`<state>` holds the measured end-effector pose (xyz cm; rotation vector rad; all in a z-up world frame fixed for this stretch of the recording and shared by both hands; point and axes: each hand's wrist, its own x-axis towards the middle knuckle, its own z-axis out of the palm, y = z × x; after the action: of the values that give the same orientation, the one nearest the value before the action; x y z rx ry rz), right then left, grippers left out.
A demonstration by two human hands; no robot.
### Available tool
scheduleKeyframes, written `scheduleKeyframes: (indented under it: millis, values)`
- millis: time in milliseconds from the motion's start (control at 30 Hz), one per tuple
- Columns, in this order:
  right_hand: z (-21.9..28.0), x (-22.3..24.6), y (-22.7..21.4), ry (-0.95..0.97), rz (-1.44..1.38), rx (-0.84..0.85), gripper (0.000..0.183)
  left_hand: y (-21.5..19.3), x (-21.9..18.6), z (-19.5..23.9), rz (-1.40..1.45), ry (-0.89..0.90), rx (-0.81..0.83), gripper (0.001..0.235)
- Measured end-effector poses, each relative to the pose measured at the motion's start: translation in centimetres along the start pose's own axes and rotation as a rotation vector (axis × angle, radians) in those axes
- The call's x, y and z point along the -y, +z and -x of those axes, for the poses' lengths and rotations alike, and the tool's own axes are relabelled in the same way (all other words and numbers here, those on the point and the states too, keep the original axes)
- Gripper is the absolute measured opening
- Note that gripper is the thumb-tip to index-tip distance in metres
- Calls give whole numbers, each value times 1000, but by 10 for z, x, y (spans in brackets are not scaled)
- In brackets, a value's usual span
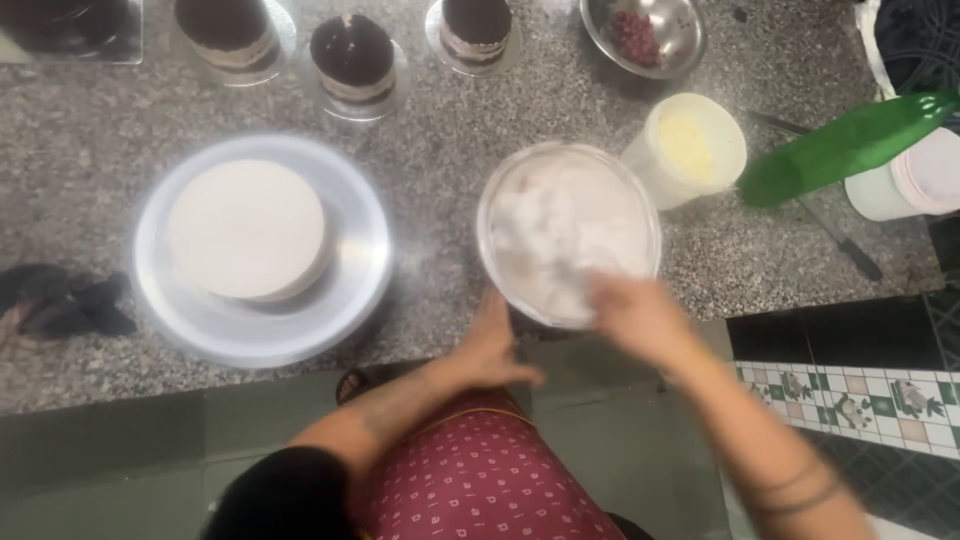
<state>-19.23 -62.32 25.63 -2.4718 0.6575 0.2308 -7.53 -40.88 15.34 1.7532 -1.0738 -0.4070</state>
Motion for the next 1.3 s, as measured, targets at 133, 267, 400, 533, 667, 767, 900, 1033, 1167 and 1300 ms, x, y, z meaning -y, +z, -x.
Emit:
scheduleKeyframes:
  millis: [133,267,400,533,667,767,900,1033,1167,1300]
  values:
    - [-6,-38,-19,217,121,-5,48,-22,24,-33,84,-95,12,145]
    - [5,6,16,-120,221,20,44,29,34,-19,7,-52,22,134]
    - [-4,-25,-23,147,-39,-37,35,14,18,8,120,29,23,149]
    - [-6,-26,46,-102,321,38,28,38,20,-10,-16,-4,67,140]
    - [-7,-12,-14,17,-163,124,45,14,36,-6,1,68,37,147]
    - [-4,-33,-9,99,36,-67,33,6,81,-8,116,-67,69,137]
    - [-4,6,7,-16,100,54,39,1,25,-14,-10,-21,79,136]
    - [-16,-33,-21,130,-163,-28,58,-27,34,-14,-74,-66,-69,157]
    - [-12,-16,14,0,429,127,35,12,43,-18,24,-233,-11,133]
    - [-17,-30,-19,-92,56,38,39,-3,22,-3,-43,-14,128,141]
